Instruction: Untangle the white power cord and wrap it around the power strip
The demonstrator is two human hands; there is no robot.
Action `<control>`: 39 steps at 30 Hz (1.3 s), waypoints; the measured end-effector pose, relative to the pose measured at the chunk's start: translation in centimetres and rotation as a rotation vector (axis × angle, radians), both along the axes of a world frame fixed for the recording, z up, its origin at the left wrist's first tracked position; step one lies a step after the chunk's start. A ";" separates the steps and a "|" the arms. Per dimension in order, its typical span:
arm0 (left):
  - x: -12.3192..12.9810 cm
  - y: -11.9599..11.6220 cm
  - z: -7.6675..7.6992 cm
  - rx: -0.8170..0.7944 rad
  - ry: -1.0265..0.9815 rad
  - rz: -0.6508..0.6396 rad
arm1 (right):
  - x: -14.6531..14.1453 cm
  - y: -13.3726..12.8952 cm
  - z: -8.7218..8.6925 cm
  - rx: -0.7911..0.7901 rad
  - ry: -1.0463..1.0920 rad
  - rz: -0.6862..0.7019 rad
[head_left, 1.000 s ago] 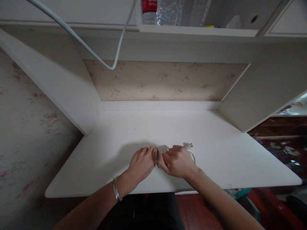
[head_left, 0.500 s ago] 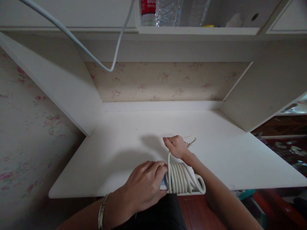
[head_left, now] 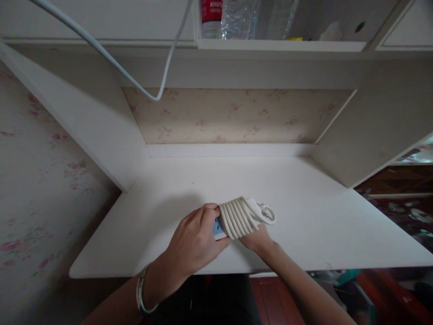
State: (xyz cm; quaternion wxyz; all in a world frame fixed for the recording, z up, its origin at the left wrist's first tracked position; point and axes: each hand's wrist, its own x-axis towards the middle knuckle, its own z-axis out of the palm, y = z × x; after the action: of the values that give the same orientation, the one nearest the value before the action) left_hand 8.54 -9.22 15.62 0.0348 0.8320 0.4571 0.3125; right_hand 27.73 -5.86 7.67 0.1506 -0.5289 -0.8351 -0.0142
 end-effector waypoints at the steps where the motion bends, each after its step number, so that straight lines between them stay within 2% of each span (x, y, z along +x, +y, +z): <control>1: -0.1 0.2 0.1 -0.036 -0.015 0.034 | 0.1 -0.4 0.1 -0.016 -0.042 -0.006; 4: -0.1 0.4 0.4 -0.157 -0.041 0.094 | 0.7 -0.9 0.2 -0.102 -0.162 -0.074; 7: -0.1 0.2 0.3 -0.203 -0.045 0.048 | 1.6 -0.8 0.5 -0.121 -0.216 -0.140; 10: -0.3 0.4 -0.1 -0.082 -0.008 -0.011 | 2.2 -0.7 0.9 -0.082 -0.217 -0.137; 14: -0.9 1.7 -0.7 0.121 0.091 0.011 | 2.0 -1.8 1.1 -0.144 -0.172 -0.117; 18: -1.4 3.2 -1.4 0.162 0.219 0.075 | 1.7 -3.6 1.4 -0.155 -0.112 -0.068; 22: -1.1 3.7 -2.1 0.163 0.272 0.070 | 2.0 -4.5 2.6 -0.147 -0.105 -0.019; 31: -0.7 4.0 -2.7 -0.150 0.107 0.017 | 3.8 -3.1 5.6 0.020 -0.155 0.096; 33: -0.7 3.9 -2.7 -0.129 0.120 0.020 | 3.5 -3.0 6.0 0.038 -0.172 0.139; 39: 0.0 3.6 -2.8 -0.004 0.332 0.046 | 1.5 -2.4 7.7 0.036 -0.189 0.360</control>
State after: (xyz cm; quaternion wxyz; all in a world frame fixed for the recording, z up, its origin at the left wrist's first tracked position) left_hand 8.50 -5.64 12.79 -0.0468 0.8615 0.4760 0.1706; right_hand 29.21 -8.26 15.36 0.0812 -0.3645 -0.9262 -0.0514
